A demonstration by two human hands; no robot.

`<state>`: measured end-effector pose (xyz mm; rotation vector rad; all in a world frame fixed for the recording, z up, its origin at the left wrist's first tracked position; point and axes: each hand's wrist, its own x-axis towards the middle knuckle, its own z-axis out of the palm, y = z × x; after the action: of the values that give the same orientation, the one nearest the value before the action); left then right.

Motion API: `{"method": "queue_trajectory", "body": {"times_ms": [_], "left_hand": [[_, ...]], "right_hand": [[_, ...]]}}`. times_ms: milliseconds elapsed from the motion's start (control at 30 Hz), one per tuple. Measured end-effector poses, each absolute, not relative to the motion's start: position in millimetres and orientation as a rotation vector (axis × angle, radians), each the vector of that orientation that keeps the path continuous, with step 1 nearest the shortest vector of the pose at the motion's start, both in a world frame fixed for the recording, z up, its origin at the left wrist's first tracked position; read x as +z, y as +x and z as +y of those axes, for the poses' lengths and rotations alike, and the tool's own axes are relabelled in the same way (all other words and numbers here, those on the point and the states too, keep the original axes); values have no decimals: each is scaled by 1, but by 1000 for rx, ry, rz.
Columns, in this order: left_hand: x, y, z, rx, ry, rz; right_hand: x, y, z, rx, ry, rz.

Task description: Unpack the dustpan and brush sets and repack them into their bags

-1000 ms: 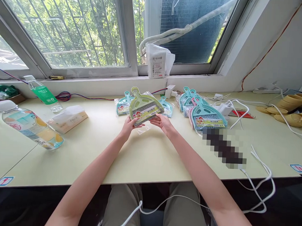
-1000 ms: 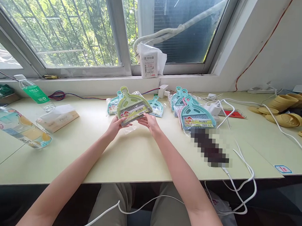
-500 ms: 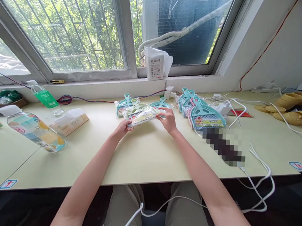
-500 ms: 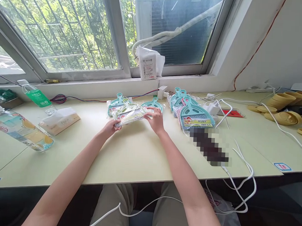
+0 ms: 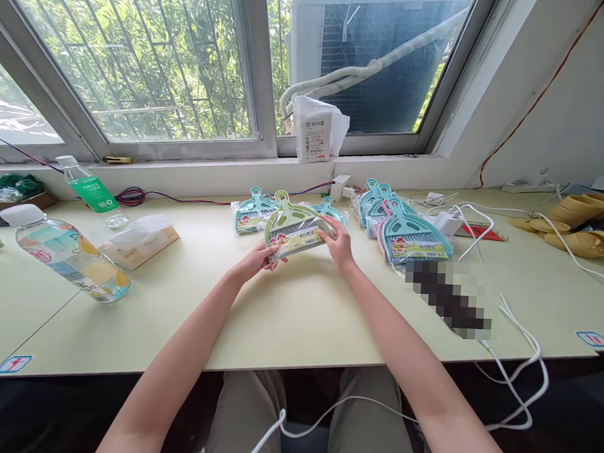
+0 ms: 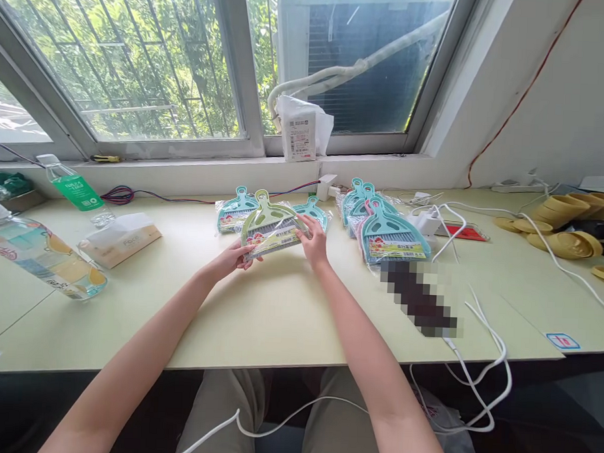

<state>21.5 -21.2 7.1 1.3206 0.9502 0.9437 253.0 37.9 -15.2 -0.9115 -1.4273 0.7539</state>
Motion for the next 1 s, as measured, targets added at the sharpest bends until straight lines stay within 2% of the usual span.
{"method": "queue_trajectory", "body": {"times_ms": [133,200,333,433,533,767,900,1000], "left_hand": [[3,21,-21,919,1384,1024],[4,23,-23,899,1398,996],[11,32,-30,981,1451,853],[9,39,-31,1101,1508,970],[-1,42,-24,1241,1496,1159],[-12,32,-9,1477,1394,1187],[-11,24,-5,1451,1449,1339],[-10,12,-2,1266,1680,1405]], "right_hand": [[-24,255,47,1136,-956,-1262],[-26,256,51,1217,-914,-1182],[-27,257,54,1195,-872,-979],[-26,253,52,1196,-894,-876],[-24,248,47,1216,-892,-866],[-20,242,36,1412,-901,-988],[-23,240,34,1450,-917,-1158],[-26,241,37,1407,-888,-1172]]}}
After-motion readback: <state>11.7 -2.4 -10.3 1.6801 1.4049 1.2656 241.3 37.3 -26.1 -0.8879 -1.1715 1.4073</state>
